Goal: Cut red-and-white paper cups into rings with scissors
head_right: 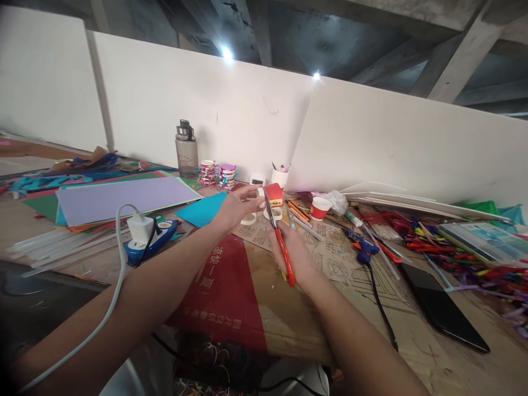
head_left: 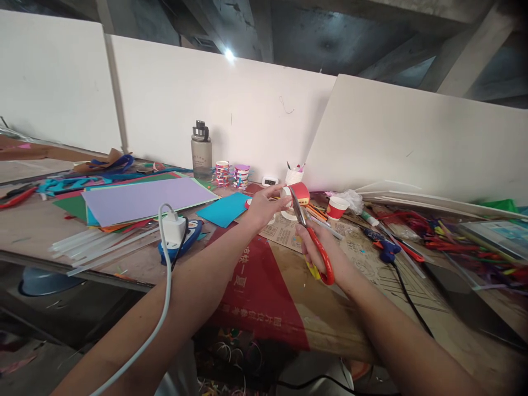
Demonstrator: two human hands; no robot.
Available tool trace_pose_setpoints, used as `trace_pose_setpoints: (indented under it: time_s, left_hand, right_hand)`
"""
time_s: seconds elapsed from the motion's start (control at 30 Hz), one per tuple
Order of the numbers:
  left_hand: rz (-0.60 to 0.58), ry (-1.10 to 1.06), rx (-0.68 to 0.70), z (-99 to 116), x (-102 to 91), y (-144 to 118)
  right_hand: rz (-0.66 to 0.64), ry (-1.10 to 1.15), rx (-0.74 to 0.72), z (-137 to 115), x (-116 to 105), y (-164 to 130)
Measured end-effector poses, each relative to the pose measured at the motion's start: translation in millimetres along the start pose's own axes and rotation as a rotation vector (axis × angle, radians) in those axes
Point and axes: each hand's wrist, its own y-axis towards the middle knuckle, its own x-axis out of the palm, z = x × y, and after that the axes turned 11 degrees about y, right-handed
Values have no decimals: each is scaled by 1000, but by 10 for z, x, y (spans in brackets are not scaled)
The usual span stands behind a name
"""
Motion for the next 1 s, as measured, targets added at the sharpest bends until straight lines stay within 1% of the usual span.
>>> trace_pose_setpoints:
  time_s: [0.2,0.37,0.5,0.6,0.7,0.77,0.87,1.0]
  left_hand:
    - [-15,94,61,42,0,-30]
    - [-33,108,103,-5,-26,4]
    - [-35,31,72,-4,-16,4]
    - [-14,-49,1,38,4,-10]
    - [-42,-59,-50,62,7,-3]
    - [-58,-63,-45,55,0,12]
    - [-32,-81,-16,23,-7,30]
    - [-25,-54,24,-5,3,23]
  right_hand:
    - [-15,27,66,-51,-9,-13]
    - [6,-2,14,-36,-11,-23]
    - [6,23,10,-25,-17,-15]
    - [-11,20,-21,-25,-30,-4]
    - [-26,20,-23,-41,-34,-2]
    - [-18,9,-12,-62,-28,-8]
    - [-7,-3,-8,-91,-15,-19]
    - [0,-8,-14,-81,-4,-25]
